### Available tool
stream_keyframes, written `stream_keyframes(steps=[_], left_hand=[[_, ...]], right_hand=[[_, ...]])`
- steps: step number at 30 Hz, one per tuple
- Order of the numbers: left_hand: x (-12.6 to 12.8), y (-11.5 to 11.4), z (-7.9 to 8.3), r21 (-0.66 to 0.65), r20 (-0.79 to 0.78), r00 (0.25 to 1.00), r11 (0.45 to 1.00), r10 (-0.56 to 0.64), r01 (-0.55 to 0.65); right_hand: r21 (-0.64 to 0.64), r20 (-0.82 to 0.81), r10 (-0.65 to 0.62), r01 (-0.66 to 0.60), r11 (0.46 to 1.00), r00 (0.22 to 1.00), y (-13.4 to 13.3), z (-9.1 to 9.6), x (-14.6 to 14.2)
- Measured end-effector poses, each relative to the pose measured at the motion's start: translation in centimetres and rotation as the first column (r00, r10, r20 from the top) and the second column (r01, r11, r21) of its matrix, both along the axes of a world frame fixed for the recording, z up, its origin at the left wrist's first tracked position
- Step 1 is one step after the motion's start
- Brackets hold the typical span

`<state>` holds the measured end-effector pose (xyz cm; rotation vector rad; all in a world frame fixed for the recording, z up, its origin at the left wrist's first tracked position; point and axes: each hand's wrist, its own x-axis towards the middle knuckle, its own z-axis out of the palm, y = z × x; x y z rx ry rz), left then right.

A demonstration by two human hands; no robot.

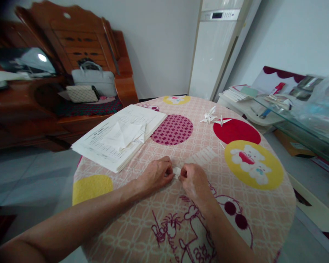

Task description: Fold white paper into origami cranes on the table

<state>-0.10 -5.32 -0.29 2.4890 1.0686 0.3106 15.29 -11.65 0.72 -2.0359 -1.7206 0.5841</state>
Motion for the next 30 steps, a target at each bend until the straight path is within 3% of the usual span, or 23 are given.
stream_keyframes(steps=[8, 16, 20, 30], left_hand=[[0.0, 0.0, 0.0, -0.011, 0.019, 1.0, 1.0, 0.002, -0.002], [-0.1, 0.2, -0.3, -0.038, 0.065, 0.998, 0.999, 0.01, -0.008], [-0.1, 0.3, 0.0, -0.108, 0.096, 0.995, 0.994, 0.029, -0.019], [-0.3, 0.9, -0.3, -0.109, 0.162, 0.987, 0.994, -0.006, 0.024]], right_hand=[[0.001, -0.128, 0.007, -0.007, 1.0, 0.992, -0.4, -0.4, 1.6], [-0.02, 0.122, -0.11, 0.113, 0.993, 0.986, 0.0, 0.2, -0.2], [-0.031, 0.121, -0.108, 0.112, 0.993, 0.987, 0.1, 0.3, -0.2], [-0.043, 0.132, -0.122, 0.129, 0.991, 0.984, 0.1, 0.4, -0.2]])
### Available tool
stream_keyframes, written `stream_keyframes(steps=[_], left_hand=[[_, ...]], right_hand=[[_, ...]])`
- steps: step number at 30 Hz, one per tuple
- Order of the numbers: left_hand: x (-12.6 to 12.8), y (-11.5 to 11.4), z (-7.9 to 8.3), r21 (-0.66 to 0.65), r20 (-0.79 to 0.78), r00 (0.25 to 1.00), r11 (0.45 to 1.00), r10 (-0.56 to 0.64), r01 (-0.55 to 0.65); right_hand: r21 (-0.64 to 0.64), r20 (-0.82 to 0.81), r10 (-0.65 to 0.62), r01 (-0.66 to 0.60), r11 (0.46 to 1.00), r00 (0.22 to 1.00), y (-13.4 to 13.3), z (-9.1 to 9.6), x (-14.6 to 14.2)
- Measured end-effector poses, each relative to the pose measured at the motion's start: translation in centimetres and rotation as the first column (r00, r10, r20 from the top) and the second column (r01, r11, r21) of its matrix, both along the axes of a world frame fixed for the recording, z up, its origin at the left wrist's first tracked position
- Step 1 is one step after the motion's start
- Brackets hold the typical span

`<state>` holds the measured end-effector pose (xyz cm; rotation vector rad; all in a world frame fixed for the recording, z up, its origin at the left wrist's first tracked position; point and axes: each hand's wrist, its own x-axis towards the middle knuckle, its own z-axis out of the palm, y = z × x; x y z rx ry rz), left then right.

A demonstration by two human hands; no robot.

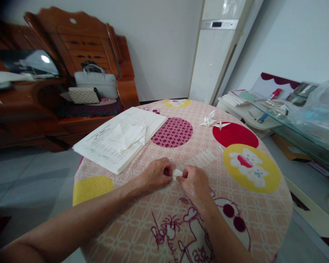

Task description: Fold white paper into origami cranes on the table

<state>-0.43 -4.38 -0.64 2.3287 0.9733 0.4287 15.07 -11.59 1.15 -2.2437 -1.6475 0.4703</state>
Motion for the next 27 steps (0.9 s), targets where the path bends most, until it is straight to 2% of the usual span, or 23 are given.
stream_keyframes(steps=[9, 14, 20, 27], left_hand=[[-1.2, 1.2, -0.1, -0.123, 0.112, 0.99, 0.987, -0.09, 0.104], [-1.7, 2.3, 0.4, -0.308, 0.187, 0.968, 0.926, -0.168, 0.22], [-0.1, 2.2, 0.7, -0.128, 0.046, 0.995, 0.987, -0.094, 0.099], [0.8, 2.1, 1.0, -0.137, -0.07, 0.992, 0.986, -0.109, 0.099]], right_hand=[[0.013, 0.002, 0.015, -0.015, 1.0, 1.0, 0.0, -0.1, 0.1], [0.037, -0.013, 0.038, -0.037, 0.999, 0.999, -0.1, -0.3, 0.4], [0.063, 0.006, 0.096, -0.097, 0.993, 0.995, -0.4, -0.6, 0.8], [0.039, 0.131, 0.107, -0.113, 0.993, 0.986, -0.6, -0.2, 0.3]])
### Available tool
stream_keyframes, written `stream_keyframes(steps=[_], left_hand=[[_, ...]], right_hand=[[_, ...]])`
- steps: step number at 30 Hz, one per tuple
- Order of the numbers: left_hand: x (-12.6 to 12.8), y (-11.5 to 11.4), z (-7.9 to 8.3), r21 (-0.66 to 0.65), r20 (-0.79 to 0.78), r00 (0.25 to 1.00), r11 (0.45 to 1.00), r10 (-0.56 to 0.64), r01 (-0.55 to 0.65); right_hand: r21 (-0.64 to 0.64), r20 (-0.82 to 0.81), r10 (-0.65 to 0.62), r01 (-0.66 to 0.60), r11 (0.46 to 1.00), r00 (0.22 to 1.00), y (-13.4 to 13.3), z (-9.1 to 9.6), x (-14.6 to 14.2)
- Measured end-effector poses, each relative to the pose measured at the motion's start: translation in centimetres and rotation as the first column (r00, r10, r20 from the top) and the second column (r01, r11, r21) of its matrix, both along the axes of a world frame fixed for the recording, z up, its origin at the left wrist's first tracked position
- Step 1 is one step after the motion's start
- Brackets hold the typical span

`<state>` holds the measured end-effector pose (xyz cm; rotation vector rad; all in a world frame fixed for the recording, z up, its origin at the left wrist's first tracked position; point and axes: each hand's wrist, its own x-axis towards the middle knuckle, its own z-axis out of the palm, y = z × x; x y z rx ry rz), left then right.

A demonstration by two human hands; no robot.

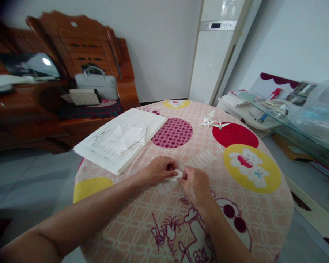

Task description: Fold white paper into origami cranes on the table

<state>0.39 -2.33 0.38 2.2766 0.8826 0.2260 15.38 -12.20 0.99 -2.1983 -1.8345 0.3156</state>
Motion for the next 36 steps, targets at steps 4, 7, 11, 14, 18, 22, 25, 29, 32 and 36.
stream_keyframes(steps=[4, 7, 11, 14, 18, 22, 25, 29, 32, 36], left_hand=[[-0.2, 0.1, -0.1, -0.003, 0.028, 1.0, 1.0, -0.012, 0.012], [-0.3, 0.2, -0.4, -0.036, 0.102, 0.995, 0.999, 0.016, -0.012], [-0.5, 0.3, -0.6, -0.159, 0.231, 0.961, 0.98, 0.154, -0.119], [-0.5, 0.2, -0.6, -0.367, 0.331, 0.914, 0.924, 0.235, -0.105], [-0.2, -0.4, -0.6, -0.661, 0.401, 0.858, 0.75, 0.322, 0.027], [0.0, -1.0, -0.4, -0.781, 0.384, 0.843, 0.619, 0.377, 0.079], [0.1, -1.2, -0.3, -0.794, 0.385, 0.842, 0.6, 0.377, 0.095], [0.0, -1.4, -0.2, -0.802, 0.372, 0.845, 0.592, 0.384, 0.084], [0.0, -1.7, -0.3, -0.821, 0.341, 0.852, 0.567, 0.396, 0.065], [-0.3, -1.5, -0.8, -0.808, 0.296, 0.893, 0.588, 0.339, 0.045]], right_hand=[[-0.02, 0.116, -0.02, 0.022, 1.0, 0.993, -0.1, 0.3, -0.3], [-0.019, 0.131, -0.025, 0.027, 0.999, 0.991, -0.1, 0.3, -0.3], [0.058, -0.008, -0.039, 0.039, 0.998, 0.999, 0.0, 0.0, 0.1], [0.147, -0.278, 0.009, 0.033, 0.989, 0.96, 0.3, -0.4, 0.7], [0.166, -0.681, 0.07, 0.061, 0.984, 0.729, 0.5, -0.9, 1.1], [0.136, -0.836, 0.051, 0.117, 0.984, 0.546, 0.7, -1.1, 0.8], [0.115, -0.875, 0.037, 0.132, 0.985, 0.483, 0.7, -1.4, 0.6], [0.077, -0.882, 0.009, 0.126, 0.989, 0.471, 0.8, -1.6, 0.3], [0.073, -0.868, 0.009, 0.109, 0.991, 0.496, 0.9, -1.6, 0.3], [0.032, -0.847, -0.003, 0.057, 0.998, 0.532, 1.0, -1.5, 0.9]])
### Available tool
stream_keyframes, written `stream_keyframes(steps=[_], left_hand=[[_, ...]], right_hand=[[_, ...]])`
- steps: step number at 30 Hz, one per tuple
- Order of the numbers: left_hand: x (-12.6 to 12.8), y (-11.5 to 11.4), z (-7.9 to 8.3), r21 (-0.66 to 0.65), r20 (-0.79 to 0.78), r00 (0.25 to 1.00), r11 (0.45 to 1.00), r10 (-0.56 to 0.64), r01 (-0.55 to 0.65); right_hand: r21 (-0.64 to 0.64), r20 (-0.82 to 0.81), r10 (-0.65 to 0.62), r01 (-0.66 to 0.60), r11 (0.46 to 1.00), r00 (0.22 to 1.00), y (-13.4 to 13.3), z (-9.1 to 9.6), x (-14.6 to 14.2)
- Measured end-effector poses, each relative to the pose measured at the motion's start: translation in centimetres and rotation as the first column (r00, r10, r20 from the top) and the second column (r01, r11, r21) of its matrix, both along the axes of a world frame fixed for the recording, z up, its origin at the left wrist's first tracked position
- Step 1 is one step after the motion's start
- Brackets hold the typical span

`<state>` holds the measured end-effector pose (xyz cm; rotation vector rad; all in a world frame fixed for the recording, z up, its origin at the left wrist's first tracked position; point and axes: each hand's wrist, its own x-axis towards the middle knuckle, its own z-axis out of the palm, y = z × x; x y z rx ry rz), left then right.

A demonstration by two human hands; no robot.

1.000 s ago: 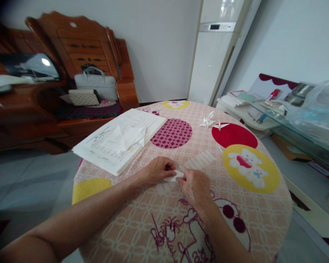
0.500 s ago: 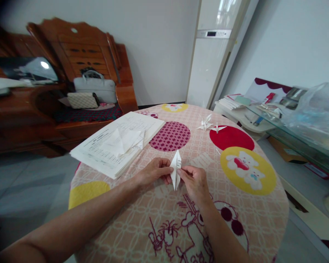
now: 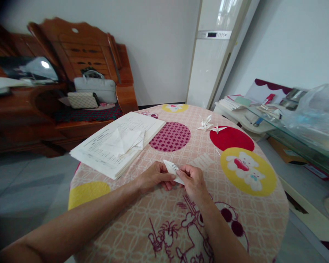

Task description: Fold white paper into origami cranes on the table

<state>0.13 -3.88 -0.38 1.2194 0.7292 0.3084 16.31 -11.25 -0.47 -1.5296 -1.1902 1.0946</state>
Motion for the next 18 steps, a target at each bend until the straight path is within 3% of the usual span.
stream_keyframes(steps=[2, 3, 4, 5, 6, 8, 12, 15, 18], left_hand=[[-0.4, 0.4, -0.1, 0.145, -0.057, 0.996, 0.988, 0.063, -0.054], [-0.7, 0.6, -0.1, 0.274, -0.071, 0.987, 0.954, 0.146, -0.121], [-1.0, 0.8, 0.1, 0.435, -0.061, 0.964, 0.876, 0.257, -0.206], [-1.3, 0.9, 0.3, 0.597, -0.016, 0.933, 0.752, 0.361, -0.281], [-1.6, 0.9, 0.5, 0.701, 0.021, 0.92, 0.65, 0.392, -0.293], [-2.0, 0.6, 1.0, 0.791, 0.033, 0.962, 0.58, 0.273, -0.192], [-1.9, -0.6, 1.3, 0.841, -0.039, 0.999, 0.539, -0.03, 0.049], [-1.6, -0.9, 0.7, 0.851, -0.152, 0.983, 0.493, -0.103, 0.183], [-1.6, -0.8, 0.1, 0.865, -0.179, 0.977, 0.455, -0.117, 0.213]], right_hand=[[-0.047, 0.005, 0.04, -0.04, 0.998, 0.999, -0.1, 0.1, 0.6], [-0.075, 0.007, 0.068, -0.067, 0.995, 0.998, -0.2, 0.1, 0.8], [-0.099, 0.013, 0.103, -0.101, 0.99, 0.995, -0.3, 0.2, 1.0], [-0.117, 0.032, 0.143, -0.138, 0.983, 0.989, -0.3, 0.2, 1.2], [-0.121, 0.068, 0.187, -0.178, 0.977, 0.98, -0.4, 0.2, 1.3], [-0.093, 0.203, 0.261, -0.247, 0.965, 0.944, -0.4, 0.3, 1.1], [-0.034, 0.557, 0.239, -0.265, 0.964, 0.795, -0.3, 0.6, 0.2], [-0.036, 0.729, 0.173, -0.215, 0.976, 0.662, -0.3, 1.1, -0.2], [-0.038, 0.815, 0.115, -0.146, 0.989, 0.568, -0.4, 1.5, -0.3]])
